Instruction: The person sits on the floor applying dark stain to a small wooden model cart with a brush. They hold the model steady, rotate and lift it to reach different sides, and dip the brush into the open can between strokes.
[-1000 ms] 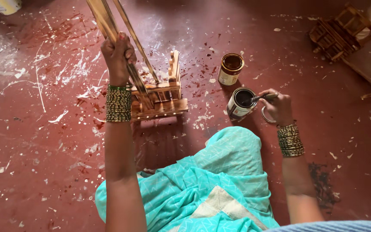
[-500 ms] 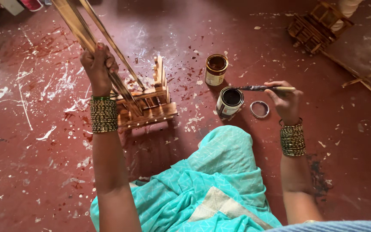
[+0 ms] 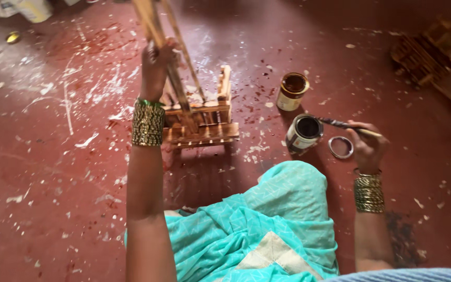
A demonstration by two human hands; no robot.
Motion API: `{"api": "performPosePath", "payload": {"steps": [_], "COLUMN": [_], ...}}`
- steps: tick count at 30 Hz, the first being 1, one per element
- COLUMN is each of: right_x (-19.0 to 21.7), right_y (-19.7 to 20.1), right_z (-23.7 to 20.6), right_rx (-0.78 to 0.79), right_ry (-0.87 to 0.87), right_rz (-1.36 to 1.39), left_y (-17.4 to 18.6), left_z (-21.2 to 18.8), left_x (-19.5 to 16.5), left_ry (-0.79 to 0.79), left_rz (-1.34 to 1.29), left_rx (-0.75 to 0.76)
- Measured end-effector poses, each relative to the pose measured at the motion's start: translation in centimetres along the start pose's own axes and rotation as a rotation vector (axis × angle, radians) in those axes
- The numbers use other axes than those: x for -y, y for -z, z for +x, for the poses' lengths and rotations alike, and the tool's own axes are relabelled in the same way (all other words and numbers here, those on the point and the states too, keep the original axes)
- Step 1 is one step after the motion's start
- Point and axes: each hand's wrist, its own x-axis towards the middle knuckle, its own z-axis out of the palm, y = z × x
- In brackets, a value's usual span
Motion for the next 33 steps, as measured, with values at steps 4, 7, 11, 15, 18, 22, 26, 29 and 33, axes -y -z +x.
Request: {"api": "performPosePath", "payload": {"steps": [4, 7, 11, 15, 18, 22, 26, 29, 33], "right_x": [0.9, 2.9, 6.2, 9.1, 9.9, 10.3, 10.8, 11.5, 12.7], "right_y": [-1.2, -3.2, -8.5, -14.4, -17.8, -19.4, -18.2, -16.1, -13.9], "right_z": [1.8, 2.7, 3.5, 2.7, 3.5, 2.7, 1.1, 0.4, -0.4], "right_rx": [-0.055, -0.067, -0.046, 0.067, 0.226, 0.308, 0.329, 0.303, 0.238], "right_ry": [0.002, 0.013, 0.118, -0.02, 0.117, 0.215, 0.224, 0.269, 0.307], "right_rz": [0.231, 0.404, 0.544, 0.754, 0.688, 0.462, 0.373, 0.254, 0.183], "left_y": [0.9, 0.6, 0.1, -0.5, -0.8, -1.1, -1.2, -1.3, -1.3], "left_z": [1.0, 1.7, 2.3, 2.5, 2.2, 2.1, 1.9, 1.9, 1.7], "left_x": [-1.5, -2.3, -2.7, -2.9, -3.0, -3.3, -3.3, -3.3, -3.4], "left_ry": [-0.032, 0.052, 0.151, 0.083, 0.087, 0.288, 0.137, 0.109, 0.112], "left_rz": [0.198, 0.433, 0.832, 0.884, 0.875, 0.85, 0.842, 0.858, 0.862], "left_rx": [0.12, 0.091, 0.052, -0.003, -0.035, 0.012, -0.052, -0.062, -0.066]}}
